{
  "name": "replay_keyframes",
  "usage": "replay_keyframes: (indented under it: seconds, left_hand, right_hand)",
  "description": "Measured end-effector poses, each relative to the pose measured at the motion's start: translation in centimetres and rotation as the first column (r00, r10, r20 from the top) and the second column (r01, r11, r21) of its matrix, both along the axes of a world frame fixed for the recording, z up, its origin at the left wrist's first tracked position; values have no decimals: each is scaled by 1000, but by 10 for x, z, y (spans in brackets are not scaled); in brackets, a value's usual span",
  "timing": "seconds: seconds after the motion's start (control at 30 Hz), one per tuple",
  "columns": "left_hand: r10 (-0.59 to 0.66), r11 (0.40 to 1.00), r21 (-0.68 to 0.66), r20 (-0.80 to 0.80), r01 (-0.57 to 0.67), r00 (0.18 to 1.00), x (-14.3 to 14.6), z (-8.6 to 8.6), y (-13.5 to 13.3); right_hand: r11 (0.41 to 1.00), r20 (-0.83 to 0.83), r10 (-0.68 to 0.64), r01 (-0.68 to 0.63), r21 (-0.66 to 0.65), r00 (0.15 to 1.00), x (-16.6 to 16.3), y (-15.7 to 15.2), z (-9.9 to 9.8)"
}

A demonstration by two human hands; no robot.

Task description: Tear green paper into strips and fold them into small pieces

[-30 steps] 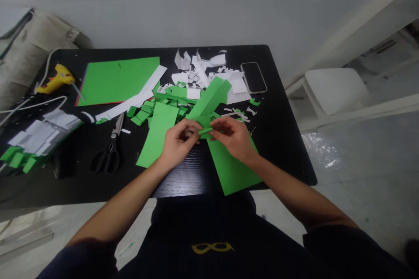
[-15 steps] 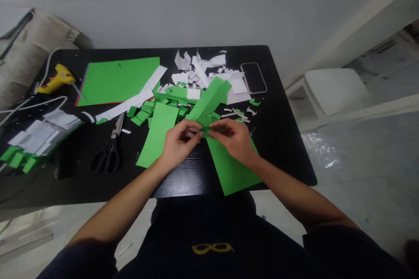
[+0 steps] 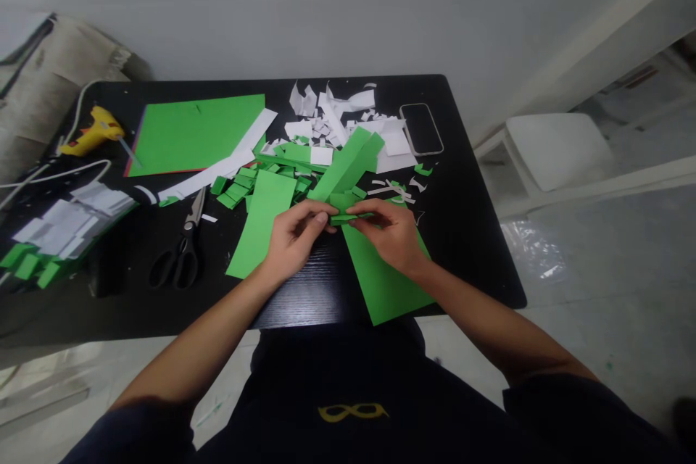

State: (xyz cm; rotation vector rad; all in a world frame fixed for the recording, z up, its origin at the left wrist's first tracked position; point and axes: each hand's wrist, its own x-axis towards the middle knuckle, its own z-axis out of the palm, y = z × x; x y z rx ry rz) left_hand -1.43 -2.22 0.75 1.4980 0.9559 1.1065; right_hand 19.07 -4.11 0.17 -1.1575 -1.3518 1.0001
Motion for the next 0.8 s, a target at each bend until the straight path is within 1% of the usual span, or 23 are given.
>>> replay_keyframes:
  seconds: [0.2,0.37,0.5,0.6,0.8]
  left_hand:
    - [20,999,-48,10,-19,1000,3,-2,1]
    - [-18,998,-55,48,21,999,4,-7,3]
    - [-52,991,-116,94,63,994,5,-10,3]
    - [-67,986,-144,118,84,991,6,-11,3]
    - [-56,992,-106,124,69,991,8,-17,5]
  right_hand:
    - [997,34,11,-13,70,999,2,0,-4]
    - [995,72,-4,-3,95,997,2,0,-6]
    - [992,63,-2,-5,122,998,2,0,-5]
    - [993,56,1,-7,116,998,2,0,-4]
    - [998,20,7,-8,66,1000,1,0,-2]
